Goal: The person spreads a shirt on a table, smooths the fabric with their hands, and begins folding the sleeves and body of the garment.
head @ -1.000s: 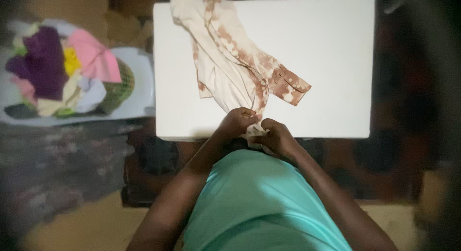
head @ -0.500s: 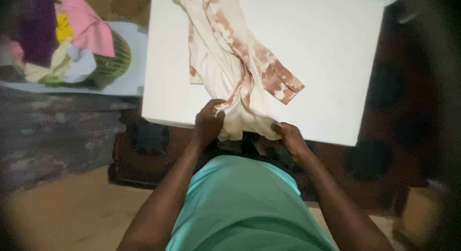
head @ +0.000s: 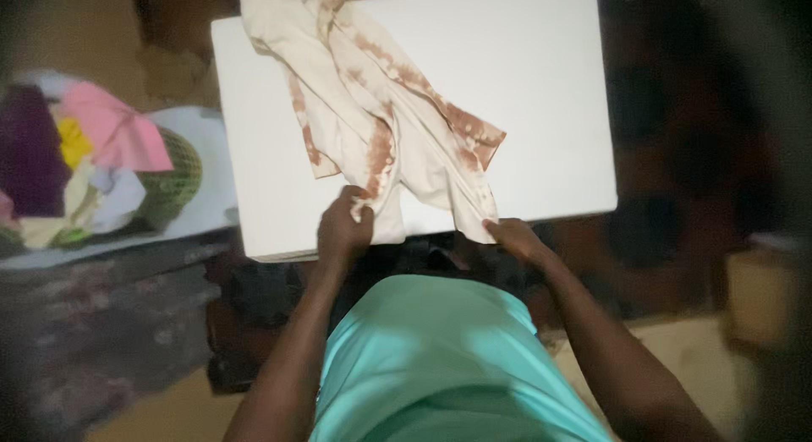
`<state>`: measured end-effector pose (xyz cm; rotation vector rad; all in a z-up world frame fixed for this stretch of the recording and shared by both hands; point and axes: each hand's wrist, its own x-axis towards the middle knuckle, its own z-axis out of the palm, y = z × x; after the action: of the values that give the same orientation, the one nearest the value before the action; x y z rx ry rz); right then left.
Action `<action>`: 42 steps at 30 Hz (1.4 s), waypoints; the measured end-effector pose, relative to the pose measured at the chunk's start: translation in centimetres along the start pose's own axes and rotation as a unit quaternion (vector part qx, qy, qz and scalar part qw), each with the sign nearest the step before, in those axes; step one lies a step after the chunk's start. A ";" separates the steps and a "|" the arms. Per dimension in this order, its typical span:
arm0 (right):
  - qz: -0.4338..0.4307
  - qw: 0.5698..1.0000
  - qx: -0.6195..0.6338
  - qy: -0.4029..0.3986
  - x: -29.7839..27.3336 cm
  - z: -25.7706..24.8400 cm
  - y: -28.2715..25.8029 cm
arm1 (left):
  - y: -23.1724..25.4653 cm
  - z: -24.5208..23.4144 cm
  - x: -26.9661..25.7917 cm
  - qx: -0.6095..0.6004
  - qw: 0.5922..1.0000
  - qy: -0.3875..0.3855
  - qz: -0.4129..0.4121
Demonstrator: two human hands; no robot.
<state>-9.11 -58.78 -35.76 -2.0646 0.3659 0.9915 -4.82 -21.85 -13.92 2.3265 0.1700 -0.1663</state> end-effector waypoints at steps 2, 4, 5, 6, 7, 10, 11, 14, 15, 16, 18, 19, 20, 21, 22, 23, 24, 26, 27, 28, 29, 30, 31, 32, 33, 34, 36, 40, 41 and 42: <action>-0.049 0.995 -0.090 0.015 1.6 2.5 0.7 | -1.4 0.8 0.1 0.006 0.998 -0.032 0.049; -0.036 0.989 -0.138 0.040 0.8 3.4 -0.9 | -2.6 1.2 0.2 -0.001 0.996 -0.062 0.067; -0.005 0.987 -0.153 0.048 -0.5 3.2 -2.0 | -3.0 1.4 0.0 -0.004 0.994 -0.076 0.076; 0.020 0.984 -0.169 0.060 -1.3 2.4 -3.9 | -3.2 1.6 0.3 0.007 0.994 -0.089 0.064; 0.043 0.979 -0.182 0.079 -2.0 1.7 -5.8 | -3.3 1.9 0.6 0.019 0.993 -0.102 0.052; 0.042 0.958 -0.188 0.214 -3.3 -0.2 -9.0 | -3.6 2.5 1.4 0.031 0.991 -0.123 0.034; 0.011 0.958 -0.153 0.241 -3.0 -0.7 -9.4 | -3.7 2.7 1.4 0.031 0.991 -0.127 0.029; -0.062 0.954 -0.054 0.289 -1.2 -2.1 -10.1 | -4.4 3.7 1.7 0.049 0.990 -0.134 0.002; -0.068 0.956 -0.022 0.284 -0.7 -2.4 -10.5 | -4.7 4.1 1.8 0.059 0.990 -0.127 0.005; -0.075 0.957 0.010 0.280 -0.4 -2.5 -11.0 | -5.1 4.6 2.0 0.070 0.990 -0.119 0.009; -0.089 0.963 0.013 0.255 -0.2 -2.7 -12.3 | -5.8 5.4 2.4 0.084 0.991 -0.106 0.013; -0.097 0.965 0.015 0.243 -0.1 -2.9 -13.2 | -6.2 5.8 2.4 0.087 0.991 -0.101 0.014; -0.100 0.964 0.003 0.245 0.0 -3.1 -13.8 | -6.6 6.2 2.4 0.089 0.991 -0.096 0.014; -0.104 0.964 -0.009 0.246 0.0 -3.2 -14.4 | -6.8 6.7 2.4 0.101 0.992 -0.065 0.042; -0.106 0.963 -0.022 0.246 -0.2 -3.1 -14.7 | -7.0 7.2 2.3 0.113 0.991 -0.036 0.069; -0.107 0.962 0.000 0.250 -0.3 -2.9 -14.9 | -7.2 7.6 2.2 0.125 0.988 -0.006 0.096; -0.110 0.961 0.020 0.253 -0.2 -2.8 -15.0 | -7.3 7.8 2.3 0.136 0.985 -0.006 0.102; -0.113 0.959 0.042 0.257 0.0 -2.7 -15.2 | -7.4 8.0 2.6 0.160 0.981 -0.005 0.110; -0.114 0.959 0.043 0.257 0.0 -2.7 -15.3 | -7.2 8.1 2.6 0.193 0.973 0.007 0.125; -0.116 0.958 0.044 0.257 0.1 -2.9 -15.5 | -7.0 8.2 2.8 0.226 0.964 0.020 0.139; -0.115 0.960 0.026 0.253 -0.2 -2.8 -15.6 | -6.6 8.1 2.8 0.258 0.953 0.033 0.153; -0.114 0.961 0.008 0.254 -0.8 -3.0 -15.7 | -6.2 8.0 2.9 0.226 0.967 0.028 0.118; -0.114 0.960 -0.011 0.254 -1.3 -3.2 -16.0 | -5.7 7.5 3.0 0.192 0.977 0.024 0.084; -0.075 0.973 0.015 0.216 -1.9 -3.6 -16.6 | -5.1 7.0 3.2 0.159 0.986 0.020 0.050; -0.035 0.983 0.040 0.178 -2.6 -4.2 -17.2 | -4.5 6.3 3.4 0.065 0.997 0.025 0.027; 0.009 0.988 0.068 0.138 -3.5 -4.5 -17.9 | -3.8 5.4 3.5 -0.028 0.999 0.026 0.006; -0.002 0.990 0.091 0.104 -5.4 -5.0 -19.7 | -2.1 3.7 3.4 -0.143 0.989 0.025 -0.012; -0.062 0.991 0.096 0.069 -8.5 -5.3 -24.4 | 2.1 1.5 3.5 -0.150 0.988 0.042 -0.021; -0.084 0.988 0.110 0.068 -9.1 -5.0 -25.4 | 3.1 1.4 3.5 -0.131 0.990 0.051 -0.029; -0.108 0.984 0.125 0.068 -9.6 -4.5 -26.4 | 3.8 1.2 3.5 -0.160 0.986 0.034 -0.039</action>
<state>1.52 -46.13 -12.60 -1.8996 0.3111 0.6420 -0.82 -25.09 -12.64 2.0069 0.3002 -0.0911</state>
